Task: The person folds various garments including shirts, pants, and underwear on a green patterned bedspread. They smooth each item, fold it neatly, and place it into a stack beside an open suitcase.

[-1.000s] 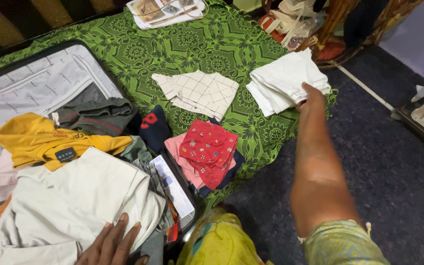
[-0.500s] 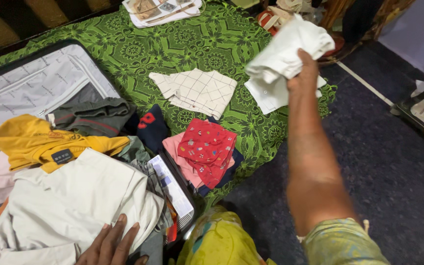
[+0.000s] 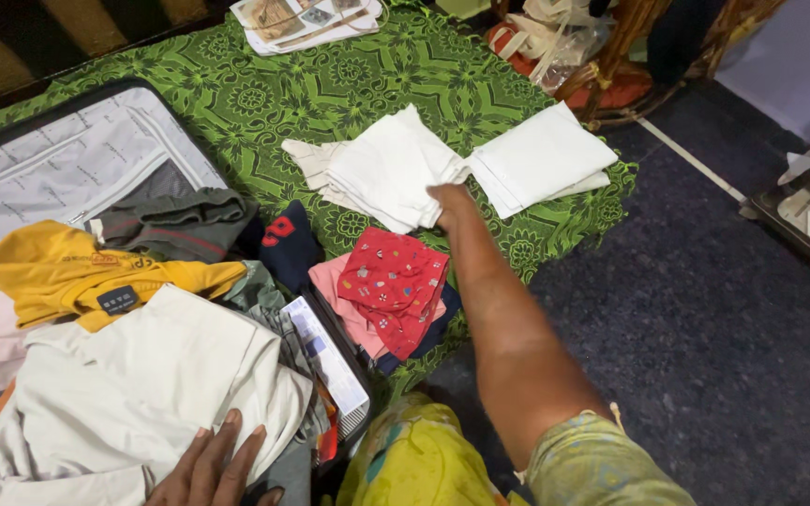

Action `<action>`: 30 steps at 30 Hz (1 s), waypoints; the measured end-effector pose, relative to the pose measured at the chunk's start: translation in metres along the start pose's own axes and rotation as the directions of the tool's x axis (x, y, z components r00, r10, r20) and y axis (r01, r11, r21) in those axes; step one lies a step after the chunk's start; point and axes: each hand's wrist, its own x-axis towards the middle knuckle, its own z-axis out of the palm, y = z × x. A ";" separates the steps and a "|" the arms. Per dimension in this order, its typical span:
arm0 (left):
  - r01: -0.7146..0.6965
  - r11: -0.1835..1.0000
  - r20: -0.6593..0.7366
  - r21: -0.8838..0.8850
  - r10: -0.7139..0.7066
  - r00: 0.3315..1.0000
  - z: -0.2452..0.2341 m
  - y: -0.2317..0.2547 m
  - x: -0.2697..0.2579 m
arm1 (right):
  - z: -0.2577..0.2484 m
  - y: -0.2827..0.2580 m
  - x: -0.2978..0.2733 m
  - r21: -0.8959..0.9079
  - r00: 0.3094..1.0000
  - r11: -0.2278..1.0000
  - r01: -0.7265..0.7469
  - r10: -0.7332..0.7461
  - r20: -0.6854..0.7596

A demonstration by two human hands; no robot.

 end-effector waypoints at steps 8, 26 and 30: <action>-0.086 0.995 -0.015 -0.058 0.085 0.996 0.010 -0.010 -0.002 | -0.105 -0.047 -0.029 -0.744 0.452 0.665 0.070 -0.686 -0.570; -0.146 0.988 0.006 -0.058 0.146 0.989 0.029 -0.019 -0.014 | -0.169 -0.096 0.011 0.189 0.816 0.925 0.331 -0.180 -0.550; -0.153 0.987 -0.027 -0.047 0.152 0.988 0.028 -0.018 -0.011 | -0.169 -0.101 0.017 0.181 0.856 0.949 0.257 -0.136 -0.499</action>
